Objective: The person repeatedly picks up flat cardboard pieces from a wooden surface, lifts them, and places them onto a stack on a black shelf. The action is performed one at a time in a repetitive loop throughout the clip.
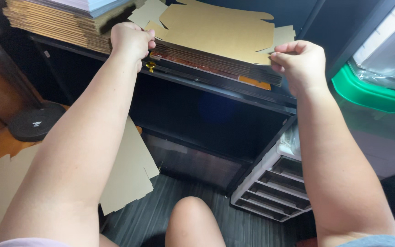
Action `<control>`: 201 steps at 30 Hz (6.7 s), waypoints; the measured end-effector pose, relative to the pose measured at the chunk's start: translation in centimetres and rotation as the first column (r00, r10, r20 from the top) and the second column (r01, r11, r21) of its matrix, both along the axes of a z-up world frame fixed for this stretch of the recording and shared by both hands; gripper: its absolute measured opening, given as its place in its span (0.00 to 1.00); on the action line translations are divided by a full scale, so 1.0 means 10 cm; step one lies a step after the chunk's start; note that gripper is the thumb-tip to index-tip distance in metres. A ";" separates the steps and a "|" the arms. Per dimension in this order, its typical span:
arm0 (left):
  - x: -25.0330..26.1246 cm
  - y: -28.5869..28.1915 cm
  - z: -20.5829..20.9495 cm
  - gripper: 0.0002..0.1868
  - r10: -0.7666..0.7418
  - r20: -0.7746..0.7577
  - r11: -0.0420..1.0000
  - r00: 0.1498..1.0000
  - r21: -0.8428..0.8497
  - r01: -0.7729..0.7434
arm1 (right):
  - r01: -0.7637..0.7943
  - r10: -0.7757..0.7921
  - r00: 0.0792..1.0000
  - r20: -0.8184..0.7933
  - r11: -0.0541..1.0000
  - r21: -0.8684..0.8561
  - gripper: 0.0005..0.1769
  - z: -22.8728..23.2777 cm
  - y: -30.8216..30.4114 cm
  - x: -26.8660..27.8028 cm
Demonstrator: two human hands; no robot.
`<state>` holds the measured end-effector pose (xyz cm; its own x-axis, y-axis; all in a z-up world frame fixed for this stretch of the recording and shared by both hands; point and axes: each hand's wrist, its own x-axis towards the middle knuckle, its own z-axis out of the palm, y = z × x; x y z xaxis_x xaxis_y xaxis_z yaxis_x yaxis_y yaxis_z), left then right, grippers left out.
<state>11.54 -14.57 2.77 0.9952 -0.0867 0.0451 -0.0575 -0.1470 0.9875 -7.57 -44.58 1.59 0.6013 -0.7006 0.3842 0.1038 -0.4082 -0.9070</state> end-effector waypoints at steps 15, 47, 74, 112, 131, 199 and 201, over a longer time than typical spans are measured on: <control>0.68 -0.35 -0.38 0.09 0.062 0.156 0.990 0.986 0.119 -0.081 | 0.192 -0.226 0.948 -0.223 0.967 -0.165 0.05 -0.07 -0.04 0.14; -0.67 0.79 -0.77 0.44 0.028 0.207 0.997 0.978 -0.069 -0.014 | -0.036 0.219 0.963 0.158 0.685 -0.728 0.13 -0.26 1.27 -0.24; -1.41 4.22 -4.35 0.17 0.534 0.637 0.530 0.556 0.260 -0.807 | -0.227 0.247 0.930 -0.274 0.969 0.101 0.13 -4.19 2.33 0.75; -1.61 3.93 -3.74 0.37 0.536 0.157 0.549 0.830 0.681 -0.484 | -0.375 0.430 0.870 -0.242 0.895 0.242 0.22 -4.05 2.42 0.59; -1.60 3.96 -3.87 0.30 0.532 0.266 0.512 0.804 0.654 -0.556 | -0.400 0.467 0.881 -0.081 0.824 0.401 0.20 -3.95 2.48 0.56; -1.67 3.84 -3.72 0.20 0.196 0.192 0.569 0.962 0.777 -0.271 | -0.487 0.407 0.819 0.405 0.120 0.865 0.40 -2.60 3.01 0.18; -1.66 3.84 -3.73 0.20 0.201 0.187 0.566 0.962 0.779 -0.270 | -0.502 0.387 0.818 0.426 0.117 0.857 0.37 -2.41 3.17 0.14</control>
<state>-5.10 23.86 -34.57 0.9827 0.1152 0.1451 0.0348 -0.8840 0.4663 -6.21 -12.88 -22.54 0.9517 -0.2007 -0.2324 0.0343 0.8216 -0.5690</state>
